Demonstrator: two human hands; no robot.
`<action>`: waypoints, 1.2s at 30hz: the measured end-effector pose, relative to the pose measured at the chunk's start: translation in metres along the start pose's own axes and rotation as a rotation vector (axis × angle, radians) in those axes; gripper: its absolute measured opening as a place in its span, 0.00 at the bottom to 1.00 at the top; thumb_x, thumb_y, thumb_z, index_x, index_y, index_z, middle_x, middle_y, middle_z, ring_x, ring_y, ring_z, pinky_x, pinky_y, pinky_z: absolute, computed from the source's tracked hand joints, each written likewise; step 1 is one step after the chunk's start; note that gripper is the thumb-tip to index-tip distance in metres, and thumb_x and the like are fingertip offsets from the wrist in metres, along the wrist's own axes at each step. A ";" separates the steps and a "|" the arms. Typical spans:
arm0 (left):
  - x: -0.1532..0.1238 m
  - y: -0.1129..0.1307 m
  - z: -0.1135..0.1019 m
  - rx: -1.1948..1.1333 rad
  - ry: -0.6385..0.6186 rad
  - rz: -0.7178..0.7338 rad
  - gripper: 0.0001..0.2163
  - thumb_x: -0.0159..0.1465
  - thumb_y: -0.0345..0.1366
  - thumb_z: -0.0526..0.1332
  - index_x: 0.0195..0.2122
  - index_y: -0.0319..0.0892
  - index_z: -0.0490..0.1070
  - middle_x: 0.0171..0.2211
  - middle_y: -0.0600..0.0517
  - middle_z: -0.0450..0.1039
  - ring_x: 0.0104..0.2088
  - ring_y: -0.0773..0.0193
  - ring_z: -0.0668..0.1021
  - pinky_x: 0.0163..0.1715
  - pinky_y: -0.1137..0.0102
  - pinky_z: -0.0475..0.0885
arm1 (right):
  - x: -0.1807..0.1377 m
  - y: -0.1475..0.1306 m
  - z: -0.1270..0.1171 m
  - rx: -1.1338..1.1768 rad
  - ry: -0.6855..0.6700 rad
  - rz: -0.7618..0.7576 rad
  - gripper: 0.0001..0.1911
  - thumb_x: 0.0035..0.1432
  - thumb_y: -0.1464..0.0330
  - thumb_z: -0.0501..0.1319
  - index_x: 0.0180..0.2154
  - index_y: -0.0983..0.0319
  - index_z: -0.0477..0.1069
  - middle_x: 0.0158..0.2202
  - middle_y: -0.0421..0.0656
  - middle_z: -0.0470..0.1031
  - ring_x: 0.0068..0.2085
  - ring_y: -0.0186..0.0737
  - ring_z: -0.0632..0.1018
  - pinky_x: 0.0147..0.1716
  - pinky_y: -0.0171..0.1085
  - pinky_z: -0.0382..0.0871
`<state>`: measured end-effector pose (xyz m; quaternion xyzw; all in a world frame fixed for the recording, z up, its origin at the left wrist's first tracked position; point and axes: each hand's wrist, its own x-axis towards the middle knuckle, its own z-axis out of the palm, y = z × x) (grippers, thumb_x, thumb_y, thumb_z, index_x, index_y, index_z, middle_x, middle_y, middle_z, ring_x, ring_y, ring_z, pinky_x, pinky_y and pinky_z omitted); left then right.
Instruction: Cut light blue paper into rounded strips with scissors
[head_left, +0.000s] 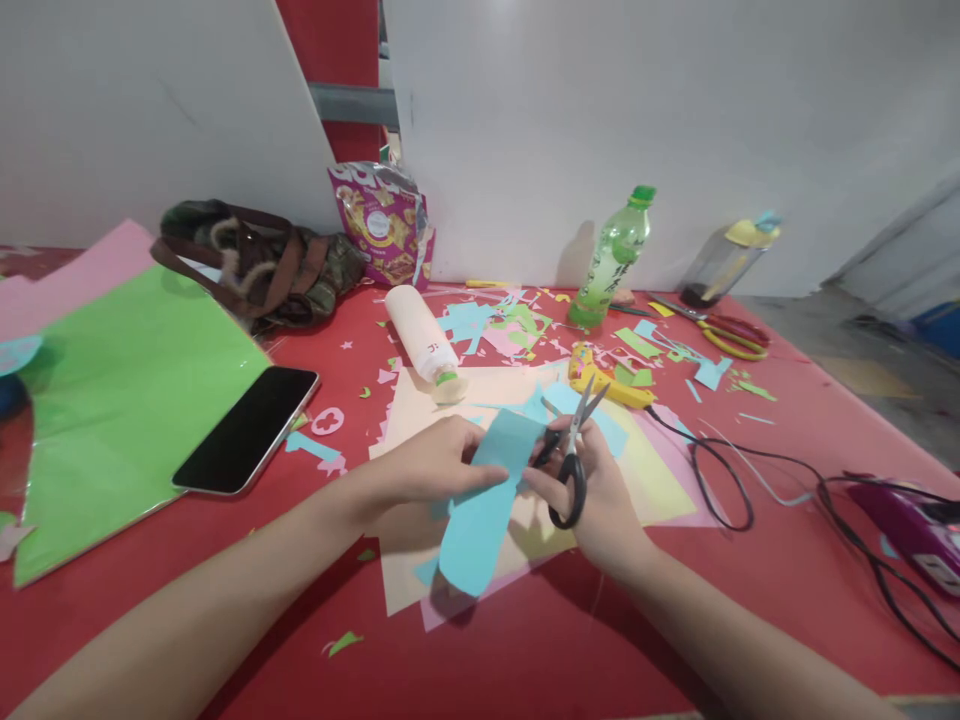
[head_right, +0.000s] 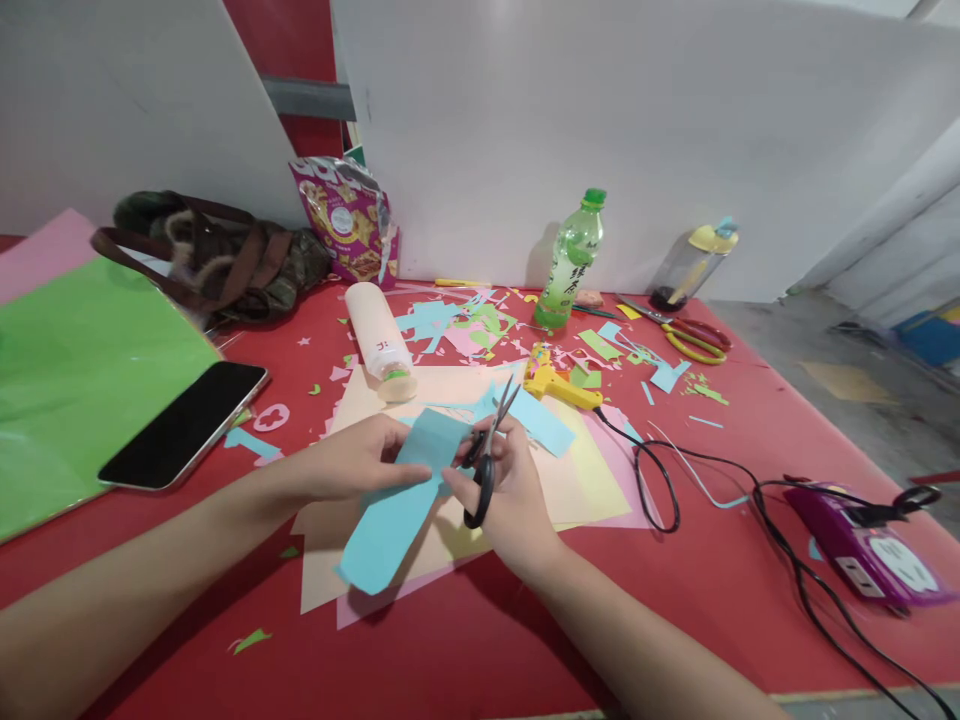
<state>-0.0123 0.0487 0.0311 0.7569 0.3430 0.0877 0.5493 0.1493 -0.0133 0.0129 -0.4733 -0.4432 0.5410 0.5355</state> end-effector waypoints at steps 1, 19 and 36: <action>0.000 0.000 0.001 0.047 -0.016 0.009 0.09 0.54 0.38 0.55 0.24 0.36 0.67 0.19 0.56 0.63 0.20 0.71 0.66 0.18 0.77 0.58 | 0.000 0.000 0.000 -0.030 0.017 0.004 0.20 0.40 0.71 0.64 0.34 0.57 0.55 0.25 0.33 0.63 0.26 0.31 0.69 0.25 0.32 0.64; 0.001 0.011 0.031 0.100 0.358 0.055 0.12 0.61 0.38 0.46 0.28 0.39 0.64 0.24 0.54 0.65 0.24 0.68 0.67 0.23 0.75 0.62 | 0.000 0.000 0.001 -0.070 0.174 0.014 0.18 0.39 0.71 0.64 0.32 0.58 0.56 0.17 0.29 0.59 0.16 0.25 0.62 0.14 0.26 0.54; -0.006 0.009 -0.014 0.629 0.633 -0.034 0.11 0.60 0.34 0.47 0.21 0.40 0.60 0.18 0.54 0.63 0.20 0.67 0.66 0.22 0.73 0.56 | -0.003 -0.005 -0.001 -0.015 -0.265 0.066 0.22 0.43 0.58 0.62 0.36 0.59 0.56 0.26 0.36 0.61 0.25 0.31 0.66 0.25 0.33 0.61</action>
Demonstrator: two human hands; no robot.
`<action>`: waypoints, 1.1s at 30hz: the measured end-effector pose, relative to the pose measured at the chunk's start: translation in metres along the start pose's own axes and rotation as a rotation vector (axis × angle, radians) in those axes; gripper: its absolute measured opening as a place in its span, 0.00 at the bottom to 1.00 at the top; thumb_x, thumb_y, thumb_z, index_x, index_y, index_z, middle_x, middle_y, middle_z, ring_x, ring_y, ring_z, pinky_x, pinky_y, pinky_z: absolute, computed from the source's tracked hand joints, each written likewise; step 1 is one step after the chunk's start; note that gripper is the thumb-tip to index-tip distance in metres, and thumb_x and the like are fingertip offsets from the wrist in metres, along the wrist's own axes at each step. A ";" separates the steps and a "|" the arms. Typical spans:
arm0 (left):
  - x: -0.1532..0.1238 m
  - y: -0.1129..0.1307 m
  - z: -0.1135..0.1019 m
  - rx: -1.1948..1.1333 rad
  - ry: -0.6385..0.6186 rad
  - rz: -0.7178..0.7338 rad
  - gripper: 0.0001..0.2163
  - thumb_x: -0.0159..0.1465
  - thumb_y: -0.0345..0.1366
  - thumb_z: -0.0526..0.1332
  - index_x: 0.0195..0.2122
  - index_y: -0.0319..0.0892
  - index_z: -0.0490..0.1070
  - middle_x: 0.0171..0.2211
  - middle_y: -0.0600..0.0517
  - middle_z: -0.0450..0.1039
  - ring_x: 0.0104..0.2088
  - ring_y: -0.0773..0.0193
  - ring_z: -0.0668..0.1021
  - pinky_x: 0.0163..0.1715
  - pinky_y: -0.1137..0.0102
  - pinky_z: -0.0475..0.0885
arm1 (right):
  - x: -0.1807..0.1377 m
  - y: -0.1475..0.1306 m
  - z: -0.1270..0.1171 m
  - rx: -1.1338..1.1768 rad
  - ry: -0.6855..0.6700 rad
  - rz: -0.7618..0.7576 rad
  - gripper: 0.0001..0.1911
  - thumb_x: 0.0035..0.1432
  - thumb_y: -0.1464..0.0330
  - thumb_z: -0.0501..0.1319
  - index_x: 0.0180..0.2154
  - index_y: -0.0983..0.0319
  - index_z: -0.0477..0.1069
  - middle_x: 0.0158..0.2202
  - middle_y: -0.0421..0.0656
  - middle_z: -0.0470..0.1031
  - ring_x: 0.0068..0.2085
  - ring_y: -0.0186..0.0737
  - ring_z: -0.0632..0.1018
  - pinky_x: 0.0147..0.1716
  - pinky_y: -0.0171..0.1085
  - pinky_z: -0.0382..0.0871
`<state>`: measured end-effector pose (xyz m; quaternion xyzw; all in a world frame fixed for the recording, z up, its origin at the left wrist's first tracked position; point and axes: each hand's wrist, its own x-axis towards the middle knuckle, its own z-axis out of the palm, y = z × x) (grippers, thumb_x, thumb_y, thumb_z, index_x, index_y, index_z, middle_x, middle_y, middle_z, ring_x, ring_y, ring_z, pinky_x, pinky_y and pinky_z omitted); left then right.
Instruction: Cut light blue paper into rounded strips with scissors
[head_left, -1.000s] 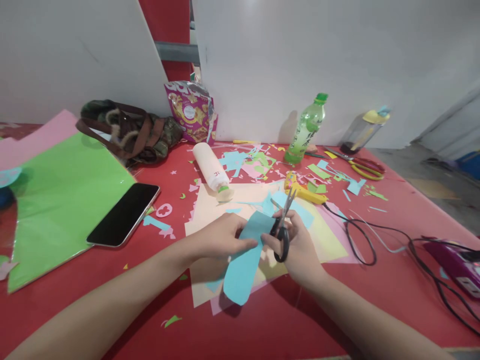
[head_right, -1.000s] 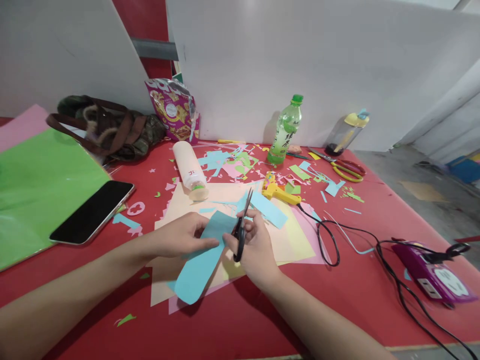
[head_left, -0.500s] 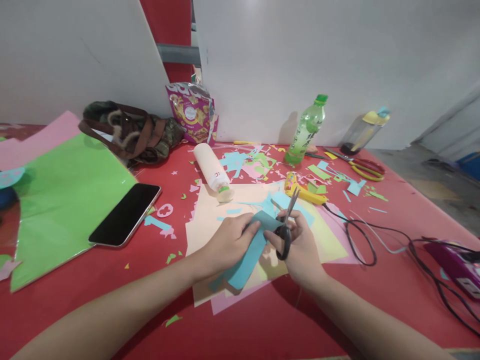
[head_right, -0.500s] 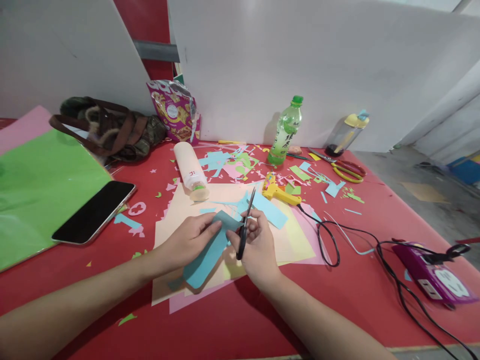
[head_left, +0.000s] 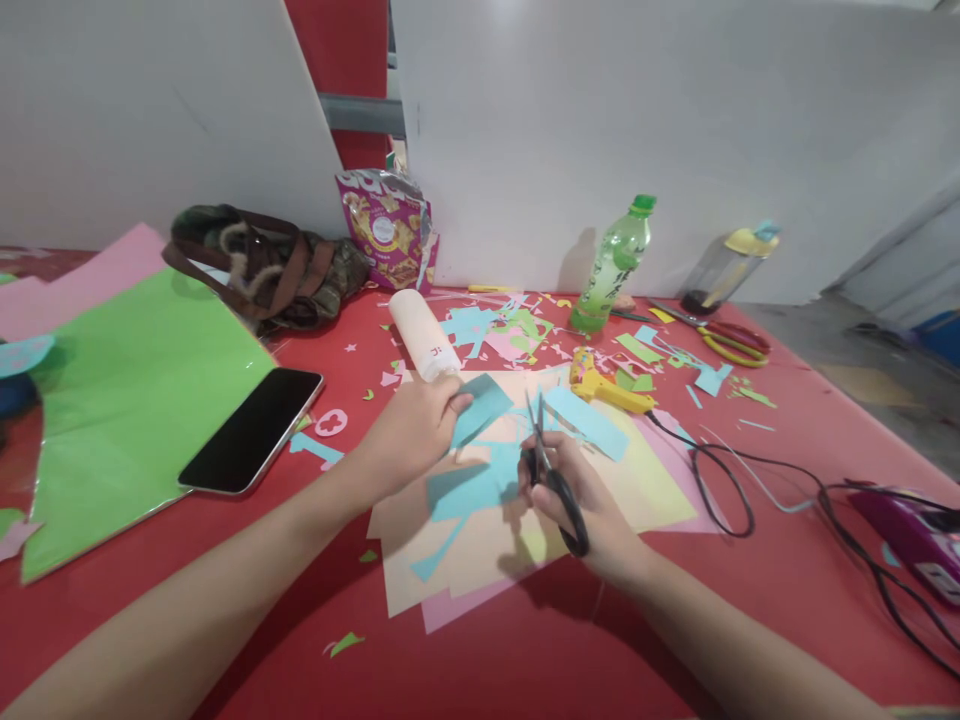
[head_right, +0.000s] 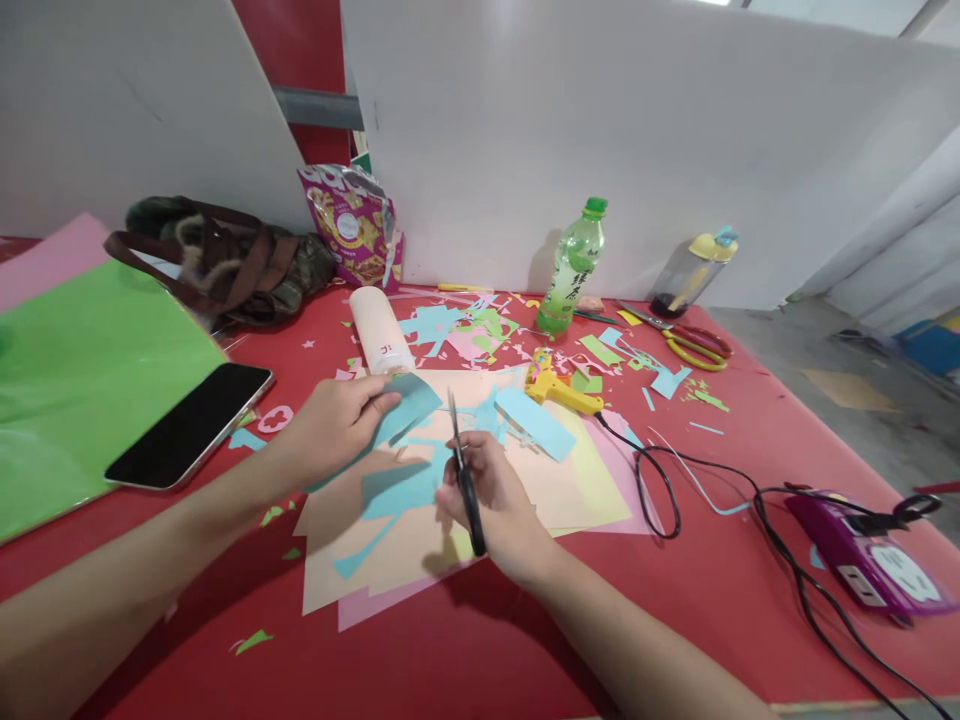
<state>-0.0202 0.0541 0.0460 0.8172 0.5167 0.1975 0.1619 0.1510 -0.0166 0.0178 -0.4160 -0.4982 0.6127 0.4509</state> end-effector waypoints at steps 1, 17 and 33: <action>0.001 -0.001 -0.003 0.037 0.014 -0.006 0.11 0.60 0.34 0.47 0.22 0.40 0.60 0.18 0.54 0.63 0.20 0.66 0.66 0.21 0.73 0.56 | -0.001 0.000 0.000 -0.006 -0.056 0.026 0.22 0.43 0.56 0.61 0.36 0.60 0.57 0.26 0.36 0.61 0.25 0.31 0.66 0.26 0.34 0.61; -0.005 0.002 -0.011 0.050 -0.110 0.057 0.11 0.60 0.33 0.47 0.44 0.40 0.56 0.33 0.46 0.70 0.32 0.57 0.74 0.29 0.66 0.66 | -0.003 0.005 -0.003 0.073 -0.266 0.185 0.17 0.51 0.56 0.55 0.36 0.61 0.58 0.23 0.37 0.64 0.20 0.29 0.67 0.19 0.31 0.59; -0.011 0.008 -0.011 0.021 -0.168 0.112 0.11 0.61 0.35 0.47 0.45 0.42 0.53 0.33 0.48 0.71 0.30 0.56 0.75 0.29 0.66 0.65 | -0.003 0.004 -0.004 0.095 -0.303 0.161 0.16 0.52 0.57 0.55 0.37 0.61 0.57 0.24 0.38 0.63 0.22 0.30 0.67 0.20 0.32 0.60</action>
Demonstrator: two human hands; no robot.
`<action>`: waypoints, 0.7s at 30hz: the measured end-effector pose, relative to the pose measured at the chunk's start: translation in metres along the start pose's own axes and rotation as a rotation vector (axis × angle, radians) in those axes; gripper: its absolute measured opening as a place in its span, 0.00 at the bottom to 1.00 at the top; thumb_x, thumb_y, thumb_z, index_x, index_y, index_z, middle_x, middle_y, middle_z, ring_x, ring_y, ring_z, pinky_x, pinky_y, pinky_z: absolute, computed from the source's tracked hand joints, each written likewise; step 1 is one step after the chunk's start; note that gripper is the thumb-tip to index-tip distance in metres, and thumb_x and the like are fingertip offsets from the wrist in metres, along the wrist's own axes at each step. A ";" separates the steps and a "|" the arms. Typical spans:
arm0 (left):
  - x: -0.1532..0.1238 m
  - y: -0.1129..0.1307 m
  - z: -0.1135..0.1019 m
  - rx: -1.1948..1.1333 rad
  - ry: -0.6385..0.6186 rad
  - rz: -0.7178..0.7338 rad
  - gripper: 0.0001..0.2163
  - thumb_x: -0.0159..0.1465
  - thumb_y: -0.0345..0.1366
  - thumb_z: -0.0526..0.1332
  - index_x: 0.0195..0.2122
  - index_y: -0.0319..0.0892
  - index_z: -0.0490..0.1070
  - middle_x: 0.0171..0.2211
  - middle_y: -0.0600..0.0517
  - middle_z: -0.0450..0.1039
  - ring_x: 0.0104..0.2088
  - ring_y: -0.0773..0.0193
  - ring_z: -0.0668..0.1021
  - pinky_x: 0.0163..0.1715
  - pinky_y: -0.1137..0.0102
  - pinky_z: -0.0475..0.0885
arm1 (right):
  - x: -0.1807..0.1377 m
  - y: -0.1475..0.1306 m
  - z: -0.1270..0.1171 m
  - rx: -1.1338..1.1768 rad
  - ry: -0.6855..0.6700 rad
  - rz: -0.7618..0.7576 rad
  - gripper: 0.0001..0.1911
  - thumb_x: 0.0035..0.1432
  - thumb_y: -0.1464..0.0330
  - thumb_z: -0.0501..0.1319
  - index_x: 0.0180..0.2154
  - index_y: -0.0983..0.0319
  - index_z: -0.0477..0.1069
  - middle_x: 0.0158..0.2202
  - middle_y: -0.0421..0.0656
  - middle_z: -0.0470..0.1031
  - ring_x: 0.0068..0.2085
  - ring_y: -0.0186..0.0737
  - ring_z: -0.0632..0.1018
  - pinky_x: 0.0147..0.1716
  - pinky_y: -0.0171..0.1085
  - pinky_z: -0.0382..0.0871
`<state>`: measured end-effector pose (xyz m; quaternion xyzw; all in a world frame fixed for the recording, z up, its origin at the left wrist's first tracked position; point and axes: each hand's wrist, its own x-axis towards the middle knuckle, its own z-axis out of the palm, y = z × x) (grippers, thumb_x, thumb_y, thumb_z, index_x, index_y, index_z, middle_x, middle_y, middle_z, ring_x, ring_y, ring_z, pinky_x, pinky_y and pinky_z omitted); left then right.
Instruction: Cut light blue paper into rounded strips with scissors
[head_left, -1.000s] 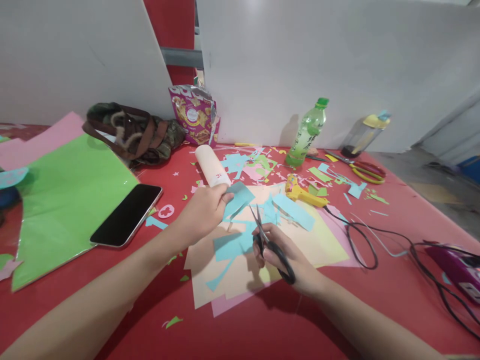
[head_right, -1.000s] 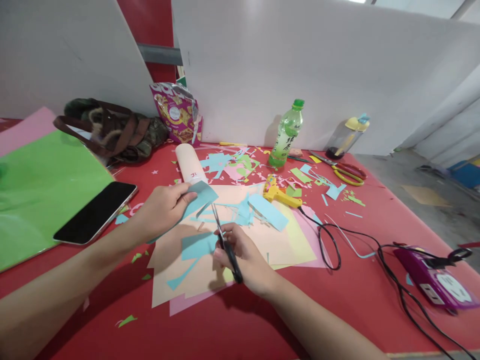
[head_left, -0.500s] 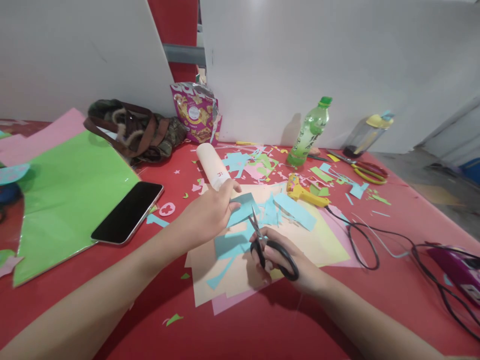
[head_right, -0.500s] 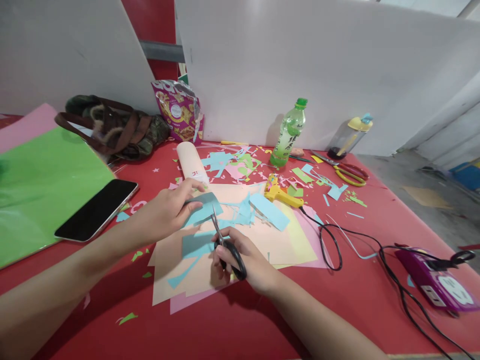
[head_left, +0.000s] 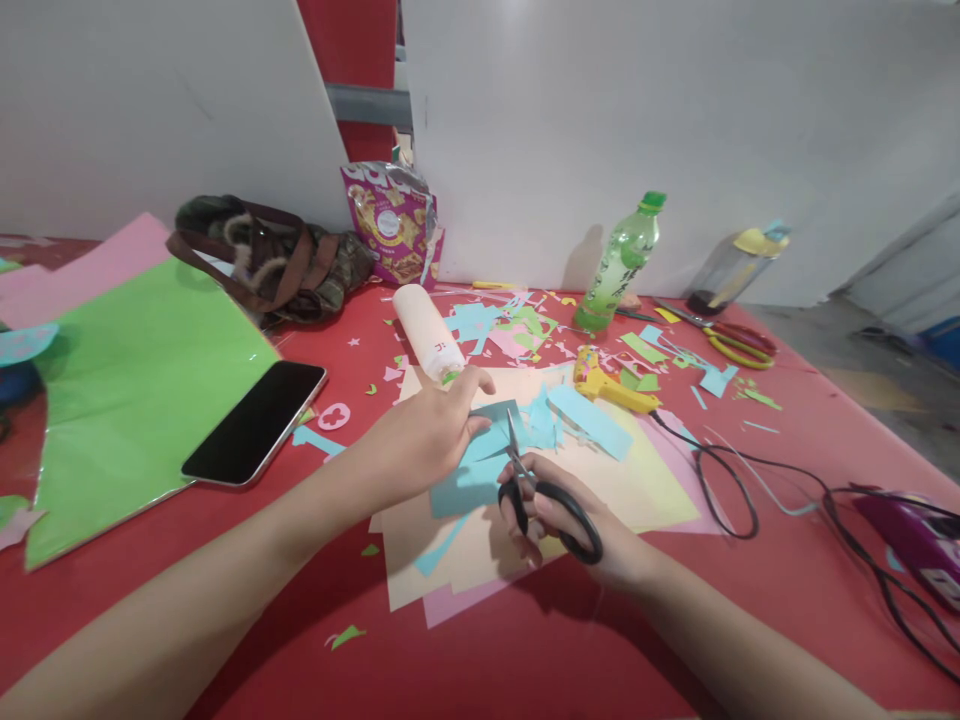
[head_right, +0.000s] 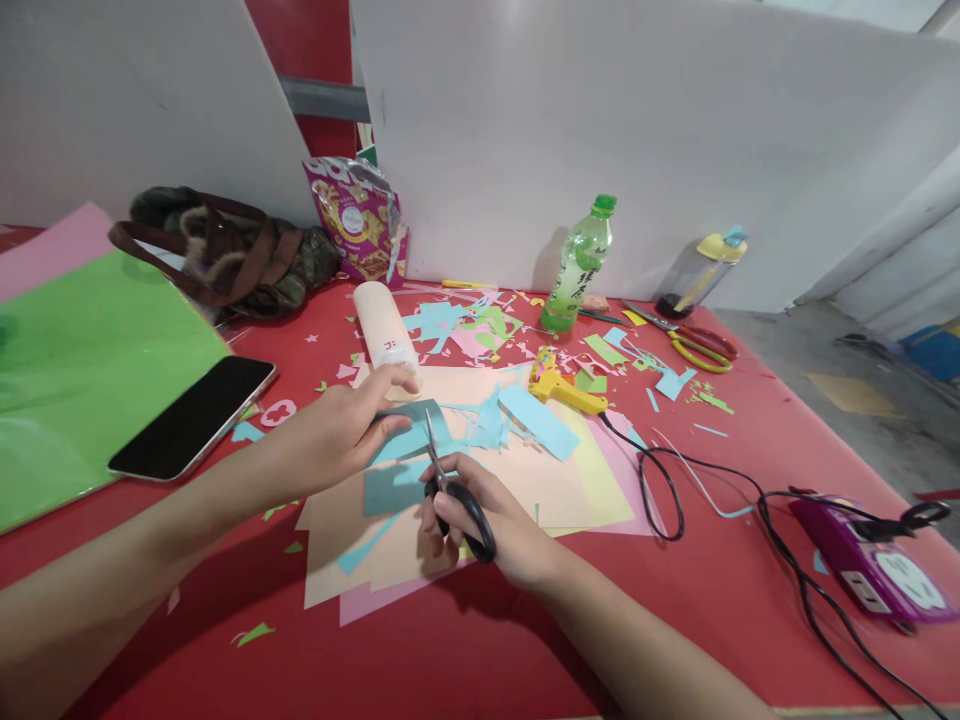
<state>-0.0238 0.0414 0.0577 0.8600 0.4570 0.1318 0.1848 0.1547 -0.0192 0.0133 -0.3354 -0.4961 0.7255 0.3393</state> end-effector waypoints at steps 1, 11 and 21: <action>0.000 0.000 0.000 -0.007 -0.005 0.003 0.11 0.61 0.34 0.47 0.45 0.42 0.53 0.32 0.48 0.71 0.30 0.56 0.75 0.29 0.66 0.65 | 0.000 0.000 0.000 0.005 -0.004 -0.003 0.17 0.51 0.57 0.55 0.37 0.61 0.57 0.25 0.38 0.64 0.22 0.30 0.67 0.20 0.32 0.60; 0.000 -0.001 0.001 0.080 0.000 0.048 0.11 0.61 0.35 0.46 0.45 0.42 0.53 0.31 0.49 0.72 0.28 0.58 0.75 0.26 0.69 0.65 | 0.000 0.002 -0.001 0.031 -0.023 -0.021 0.19 0.50 0.55 0.56 0.37 0.62 0.58 0.26 0.39 0.64 0.23 0.31 0.67 0.20 0.32 0.61; -0.001 -0.001 0.003 0.225 0.038 0.061 0.13 0.62 0.37 0.46 0.47 0.42 0.53 0.31 0.48 0.71 0.23 0.61 0.75 0.18 0.74 0.60 | 0.000 -0.002 0.003 -0.003 0.002 -0.044 0.20 0.49 0.54 0.56 0.36 0.62 0.58 0.23 0.38 0.64 0.21 0.30 0.66 0.20 0.31 0.58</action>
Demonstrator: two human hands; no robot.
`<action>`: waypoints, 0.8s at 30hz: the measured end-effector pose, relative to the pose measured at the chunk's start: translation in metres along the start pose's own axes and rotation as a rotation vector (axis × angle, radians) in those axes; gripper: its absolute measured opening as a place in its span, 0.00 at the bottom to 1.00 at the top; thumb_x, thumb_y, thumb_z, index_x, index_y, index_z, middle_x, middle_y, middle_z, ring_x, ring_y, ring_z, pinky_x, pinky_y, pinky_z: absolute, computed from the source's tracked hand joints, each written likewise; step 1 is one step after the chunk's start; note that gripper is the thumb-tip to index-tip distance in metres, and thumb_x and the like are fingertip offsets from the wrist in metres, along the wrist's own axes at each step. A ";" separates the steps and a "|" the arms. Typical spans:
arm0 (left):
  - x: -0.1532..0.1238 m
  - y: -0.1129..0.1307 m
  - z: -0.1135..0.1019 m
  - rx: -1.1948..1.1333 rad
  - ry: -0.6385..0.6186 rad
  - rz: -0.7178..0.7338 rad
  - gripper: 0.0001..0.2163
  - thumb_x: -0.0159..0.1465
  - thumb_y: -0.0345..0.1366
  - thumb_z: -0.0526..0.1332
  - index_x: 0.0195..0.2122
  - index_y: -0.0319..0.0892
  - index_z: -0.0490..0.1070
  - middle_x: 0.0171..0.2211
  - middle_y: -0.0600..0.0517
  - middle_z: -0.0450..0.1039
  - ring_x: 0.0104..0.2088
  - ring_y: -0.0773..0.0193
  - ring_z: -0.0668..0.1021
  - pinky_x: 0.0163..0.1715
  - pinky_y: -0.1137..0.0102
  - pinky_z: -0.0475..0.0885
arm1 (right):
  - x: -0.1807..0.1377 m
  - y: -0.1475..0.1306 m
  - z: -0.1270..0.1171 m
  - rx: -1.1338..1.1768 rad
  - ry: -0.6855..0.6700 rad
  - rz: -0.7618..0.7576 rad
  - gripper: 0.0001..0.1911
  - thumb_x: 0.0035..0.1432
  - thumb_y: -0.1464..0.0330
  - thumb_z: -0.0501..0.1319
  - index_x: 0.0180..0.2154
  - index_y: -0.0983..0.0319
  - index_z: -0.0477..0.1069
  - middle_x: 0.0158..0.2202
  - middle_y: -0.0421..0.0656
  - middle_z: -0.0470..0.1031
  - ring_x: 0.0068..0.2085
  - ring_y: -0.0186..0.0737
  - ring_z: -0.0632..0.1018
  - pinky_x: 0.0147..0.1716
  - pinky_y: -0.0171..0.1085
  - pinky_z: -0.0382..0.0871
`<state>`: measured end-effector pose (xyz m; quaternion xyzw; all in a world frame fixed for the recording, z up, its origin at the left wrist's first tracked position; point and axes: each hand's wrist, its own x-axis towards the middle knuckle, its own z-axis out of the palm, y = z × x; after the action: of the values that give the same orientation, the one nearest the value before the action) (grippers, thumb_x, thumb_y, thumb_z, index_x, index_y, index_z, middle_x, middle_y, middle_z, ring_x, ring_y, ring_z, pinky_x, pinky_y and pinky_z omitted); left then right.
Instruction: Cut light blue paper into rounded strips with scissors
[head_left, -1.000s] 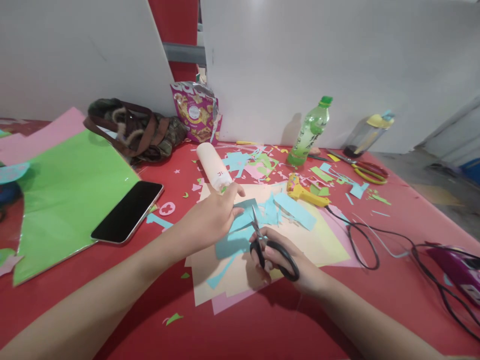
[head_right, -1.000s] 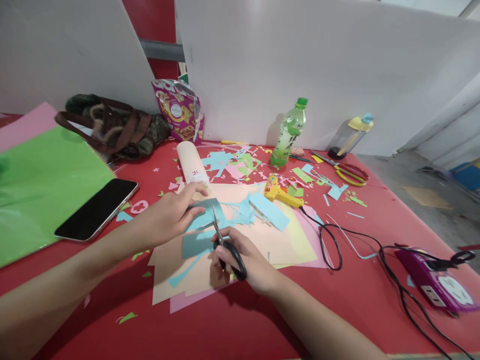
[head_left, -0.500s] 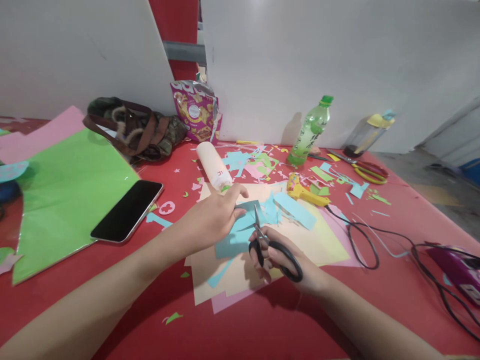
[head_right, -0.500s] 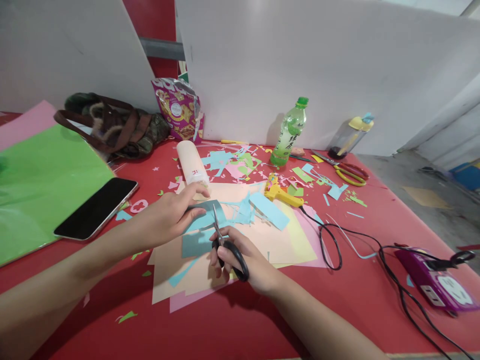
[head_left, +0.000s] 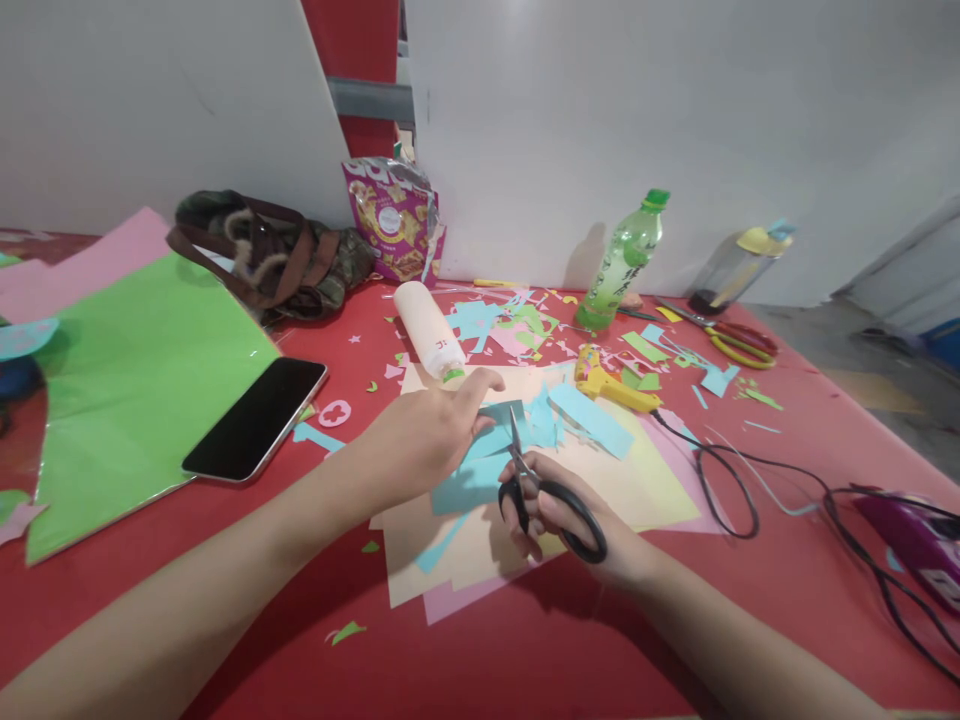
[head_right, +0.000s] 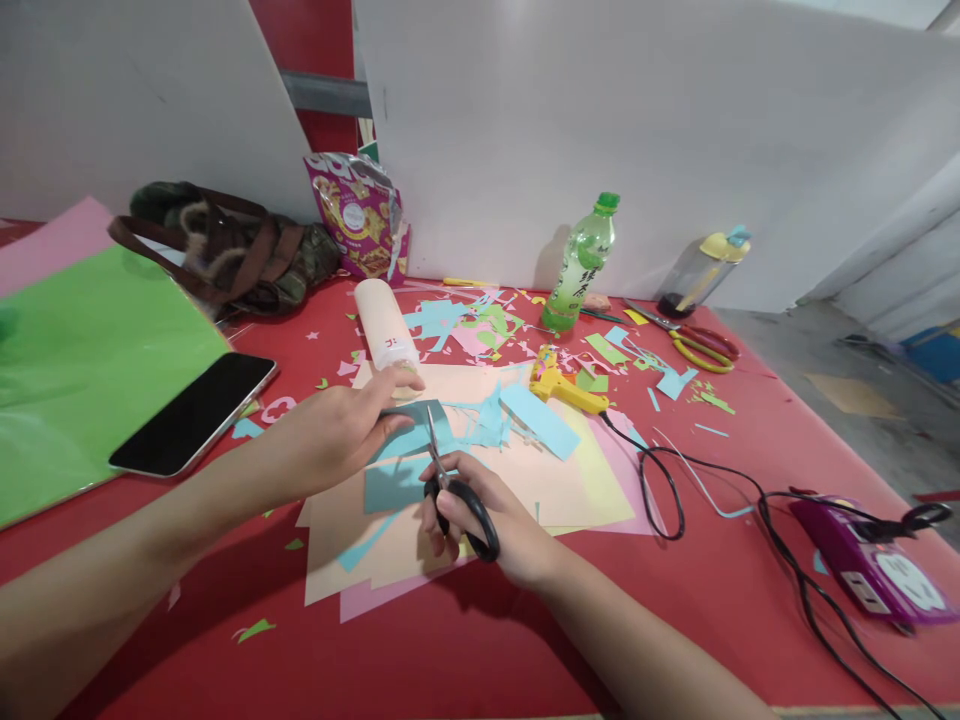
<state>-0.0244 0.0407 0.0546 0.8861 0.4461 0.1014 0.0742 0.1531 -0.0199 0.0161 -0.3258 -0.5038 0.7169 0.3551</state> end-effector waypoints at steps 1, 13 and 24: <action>0.000 0.000 0.000 -0.006 0.000 -0.003 0.13 0.62 0.37 0.46 0.47 0.42 0.53 0.31 0.49 0.71 0.23 0.61 0.75 0.18 0.74 0.60 | 0.000 0.000 0.000 -0.002 0.002 0.000 0.20 0.49 0.54 0.56 0.36 0.62 0.58 0.23 0.37 0.64 0.21 0.29 0.66 0.20 0.31 0.58; 0.000 0.001 -0.003 -0.109 0.030 -0.028 0.13 0.61 0.36 0.47 0.47 0.43 0.53 0.31 0.49 0.72 0.25 0.59 0.74 0.21 0.72 0.62 | 0.001 0.002 0.001 -0.009 0.005 -0.006 0.20 0.49 0.54 0.55 0.36 0.62 0.56 0.22 0.36 0.62 0.20 0.29 0.66 0.19 0.30 0.57; 0.000 -0.002 -0.007 -0.243 0.033 -0.026 0.15 0.59 0.34 0.50 0.48 0.41 0.54 0.35 0.47 0.72 0.32 0.57 0.75 0.29 0.69 0.65 | 0.000 0.003 0.001 -0.042 0.029 0.025 0.21 0.49 0.53 0.56 0.36 0.62 0.56 0.20 0.35 0.63 0.17 0.28 0.64 0.18 0.31 0.55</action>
<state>-0.0276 0.0420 0.0612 0.8629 0.4431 0.1682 0.1752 0.1513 -0.0208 0.0139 -0.3498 -0.5093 0.7057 0.3468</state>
